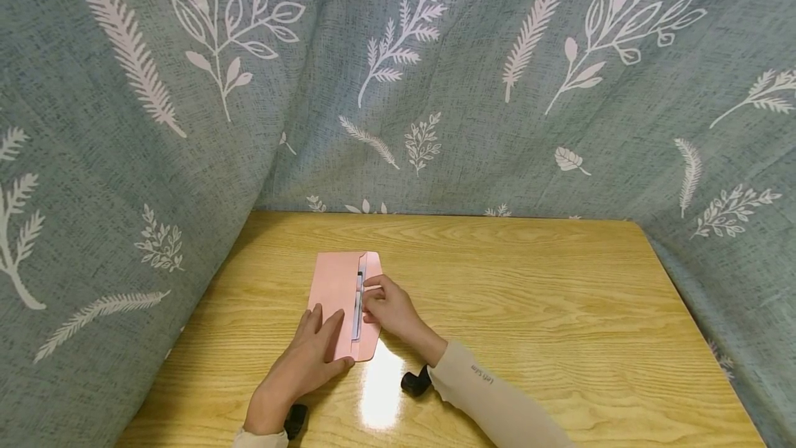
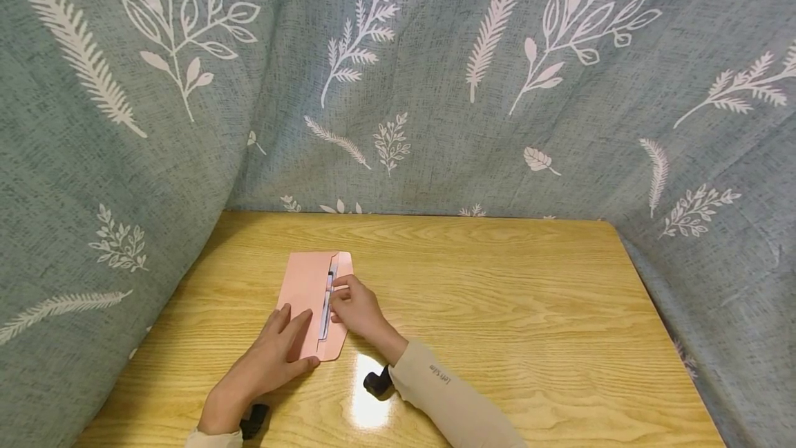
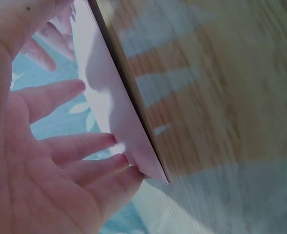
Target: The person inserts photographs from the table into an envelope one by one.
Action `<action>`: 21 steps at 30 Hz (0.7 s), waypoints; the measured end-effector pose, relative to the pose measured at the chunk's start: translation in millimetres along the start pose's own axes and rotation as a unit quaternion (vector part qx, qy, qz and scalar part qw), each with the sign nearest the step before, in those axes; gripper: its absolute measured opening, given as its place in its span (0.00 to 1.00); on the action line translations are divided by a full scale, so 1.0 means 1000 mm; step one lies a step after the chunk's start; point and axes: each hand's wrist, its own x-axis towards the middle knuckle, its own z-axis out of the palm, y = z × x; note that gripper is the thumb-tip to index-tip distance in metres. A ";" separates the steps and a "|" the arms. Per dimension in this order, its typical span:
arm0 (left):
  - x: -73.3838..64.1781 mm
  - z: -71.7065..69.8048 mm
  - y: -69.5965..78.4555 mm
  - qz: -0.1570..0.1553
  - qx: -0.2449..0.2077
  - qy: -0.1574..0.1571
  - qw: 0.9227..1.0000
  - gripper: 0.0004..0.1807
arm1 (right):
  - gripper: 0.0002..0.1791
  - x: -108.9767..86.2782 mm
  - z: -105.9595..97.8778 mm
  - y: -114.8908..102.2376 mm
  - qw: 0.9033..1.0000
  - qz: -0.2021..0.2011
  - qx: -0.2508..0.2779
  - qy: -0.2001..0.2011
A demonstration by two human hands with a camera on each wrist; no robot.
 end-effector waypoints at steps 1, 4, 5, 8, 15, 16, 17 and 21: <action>0.000 0.000 0.000 0.000 0.000 0.000 1.000 0.45 | 0.15 0.000 0.000 0.000 1.000 -0.001 -0.002 -0.001; -0.001 -0.001 0.001 -0.002 -0.002 0.000 1.000 0.45 | 0.15 -0.002 0.002 0.001 1.000 -0.008 -0.003 -0.004; -0.001 -0.001 0.001 -0.003 -0.003 -0.001 1.000 0.45 | 0.15 -0.002 0.002 0.001 1.000 -0.009 -0.004 -0.005; -0.002 -0.001 0.002 -0.005 -0.005 -0.002 1.000 0.45 | 0.16 -0.004 0.003 0.000 1.000 -0.016 -0.010 -0.010; 0.000 -0.001 0.003 -0.006 -0.001 0.002 1.000 0.45 | 0.16 -0.010 0.004 -0.008 0.999 -0.032 -0.025 -0.011; 0.000 0.000 0.003 -0.005 0.000 0.003 1.000 0.45 | 0.16 -0.010 0.004 -0.008 0.999 -0.031 -0.026 -0.011; -0.001 0.000 0.003 -0.005 0.002 0.003 1.000 0.45 | 0.15 -0.009 0.004 -0.008 0.999 -0.028 -0.027 -0.011; -0.001 0.000 0.003 -0.004 0.005 0.005 1.000 0.45 | 0.16 -0.005 0.001 0.001 0.999 -0.020 -0.026 -0.016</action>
